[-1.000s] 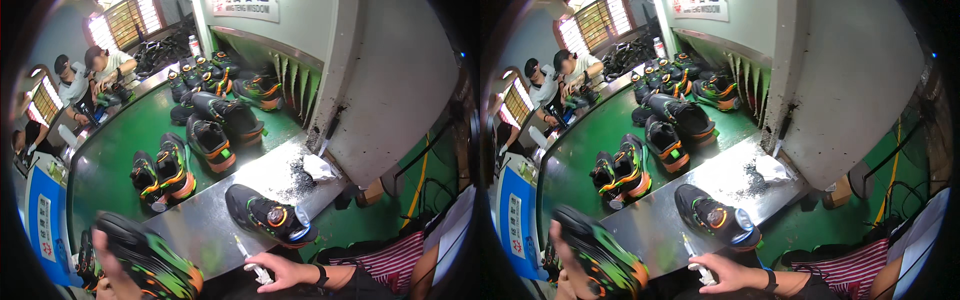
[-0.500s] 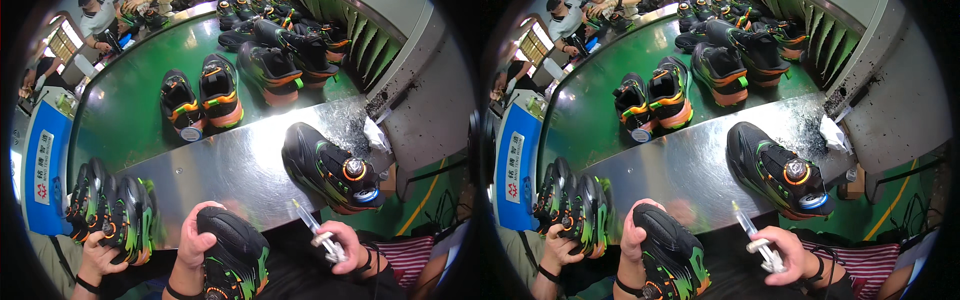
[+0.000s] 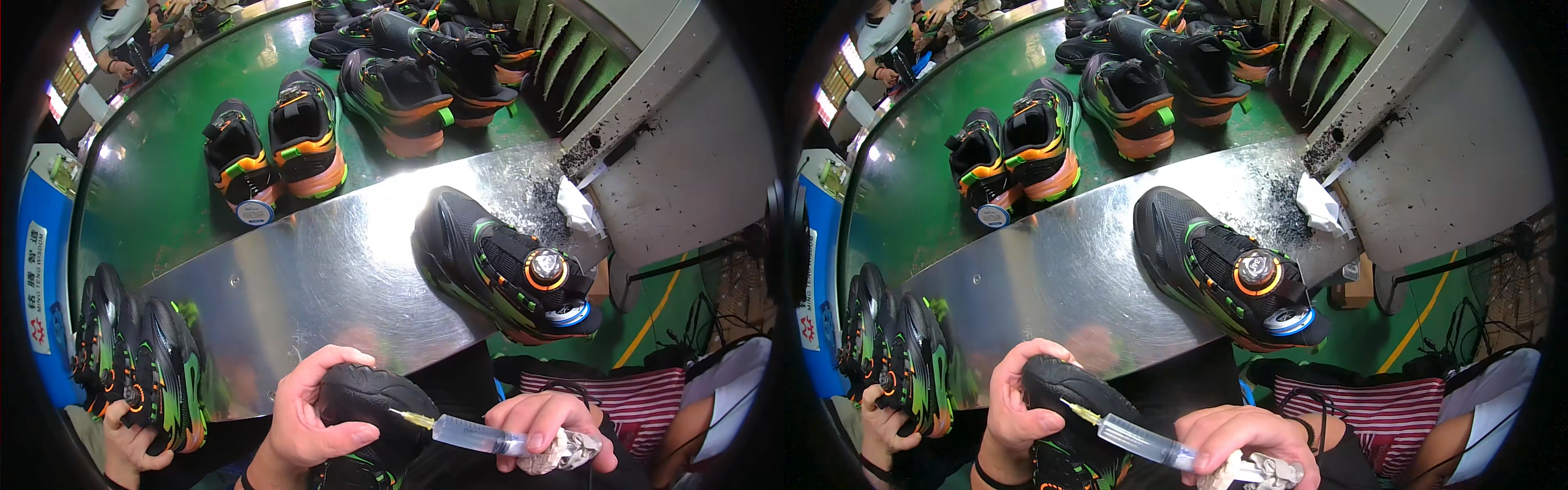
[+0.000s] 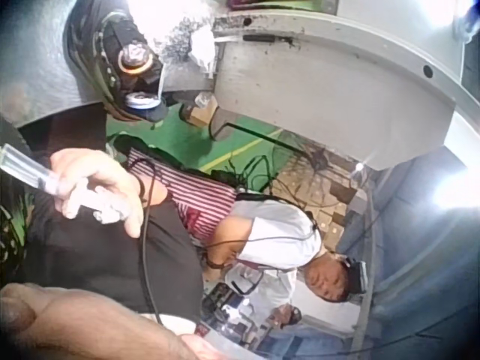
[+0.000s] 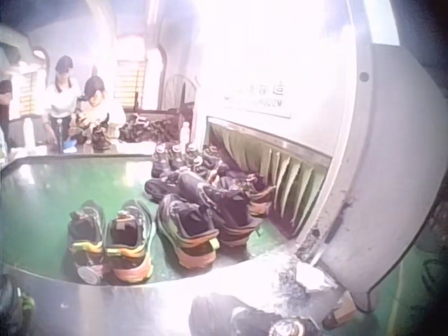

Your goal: Apply adhesive to shoe seams using a syringe on an assembly line.

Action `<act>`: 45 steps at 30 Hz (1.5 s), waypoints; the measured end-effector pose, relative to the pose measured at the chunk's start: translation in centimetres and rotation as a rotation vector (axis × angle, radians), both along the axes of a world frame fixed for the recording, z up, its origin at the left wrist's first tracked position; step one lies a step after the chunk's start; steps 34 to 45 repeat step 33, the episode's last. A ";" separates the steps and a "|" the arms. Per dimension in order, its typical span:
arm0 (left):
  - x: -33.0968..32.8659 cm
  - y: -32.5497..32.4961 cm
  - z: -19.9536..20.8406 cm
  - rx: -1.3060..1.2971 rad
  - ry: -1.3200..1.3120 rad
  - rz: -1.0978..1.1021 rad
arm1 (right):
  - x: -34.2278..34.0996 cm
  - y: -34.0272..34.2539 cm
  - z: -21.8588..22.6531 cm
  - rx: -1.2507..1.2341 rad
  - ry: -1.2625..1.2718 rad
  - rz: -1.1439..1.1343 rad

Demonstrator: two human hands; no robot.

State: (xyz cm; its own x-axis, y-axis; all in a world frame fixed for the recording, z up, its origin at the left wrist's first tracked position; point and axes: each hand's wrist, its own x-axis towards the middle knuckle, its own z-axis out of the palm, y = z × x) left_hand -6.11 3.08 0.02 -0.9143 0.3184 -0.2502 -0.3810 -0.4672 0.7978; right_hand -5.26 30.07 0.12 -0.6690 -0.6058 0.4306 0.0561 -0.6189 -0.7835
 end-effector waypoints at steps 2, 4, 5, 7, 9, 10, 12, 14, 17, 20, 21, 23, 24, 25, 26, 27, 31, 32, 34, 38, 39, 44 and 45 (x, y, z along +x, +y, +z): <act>-0.2 0.3 -0.1 -0.021 0.050 -0.036 | 0.1 0.0 0.1 -0.012 -0.003 -0.005; -0.3 0.6 -0.1 -0.035 0.053 -0.051 | -0.1 0.0 0.0 -0.012 0.007 0.004; -0.4 0.6 0.0 -0.054 0.057 -0.062 | -0.2 0.1 -0.1 -0.018 0.019 0.018; -0.5 0.7 0.0 -0.068 0.072 -0.065 | -0.3 0.2 -0.4 -0.003 0.008 0.017; -0.5 0.8 0.0 -0.083 0.086 -0.066 | -0.3 0.3 -0.7 0.009 -0.003 0.018; -0.5 0.7 0.0 -0.098 0.090 -0.066 | -0.4 0.3 -0.9 0.012 -0.014 0.023; -0.5 0.7 -0.1 -0.111 0.093 -0.072 | -0.4 0.4 -0.9 0.024 -0.034 0.025; -0.6 0.8 -0.2 -0.112 0.088 -0.054 | -0.5 0.4 -0.7 0.033 -0.029 0.021; -0.5 0.9 -0.3 -0.085 0.085 -0.046 | -0.4 0.5 -0.3 0.051 -0.011 0.004; -0.5 0.9 -0.6 -0.077 0.109 -0.043 | -0.1 0.7 -0.2 0.062 0.014 -0.006; -0.5 1.0 -0.6 -0.074 0.110 -0.046 | -0.1 0.8 -0.2 0.069 0.029 -0.007; -0.4 0.8 -0.6 -0.067 0.099 -0.041 | -0.5 0.8 -0.5 0.086 0.040 -0.003; -0.3 0.7 -0.7 -0.066 0.099 -0.043 | -0.6 0.8 -0.5 0.105 0.055 0.000; -0.3 0.6 -0.6 -0.069 0.089 -0.044 | -0.5 0.7 -0.5 0.104 0.052 0.000; -0.2 0.6 -0.6 -0.072 0.080 -0.045 | -0.4 0.6 -0.5 0.118 0.063 -0.009; -0.2 0.5 -0.7 -0.074 0.078 -0.046 | -0.3 0.5 -0.6 0.131 0.073 -0.017; -0.2 0.5 -0.5 -0.059 0.061 -0.036 | 0.6 -0.2 -1.3 0.038 0.054 -0.102; -0.2 0.5 -0.3 -0.056 0.058 -0.038 | 0.7 -0.2 -1.2 0.051 0.060 -0.106; -0.2 0.5 -0.3 -0.053 0.060 -0.041 | 0.7 -0.2 -1.0 0.064 0.065 -0.109; -0.2 0.5 -0.3 -0.053 0.060 -0.041 | 0.7 -0.2 -1.0 0.064 0.065 -0.109; -0.2 0.5 -0.3 -0.053 0.060 -0.041 | 0.7 -0.2 -1.0 0.064 0.065 -0.109; -0.2 0.5 -0.3 -0.053 0.060 -0.041 | 0.7 -0.2 -1.0 0.064 0.065 -0.109; -0.2 0.5 -0.3 -0.053 0.060 -0.041 | 0.7 -0.2 -1.0 0.064 0.065 -0.109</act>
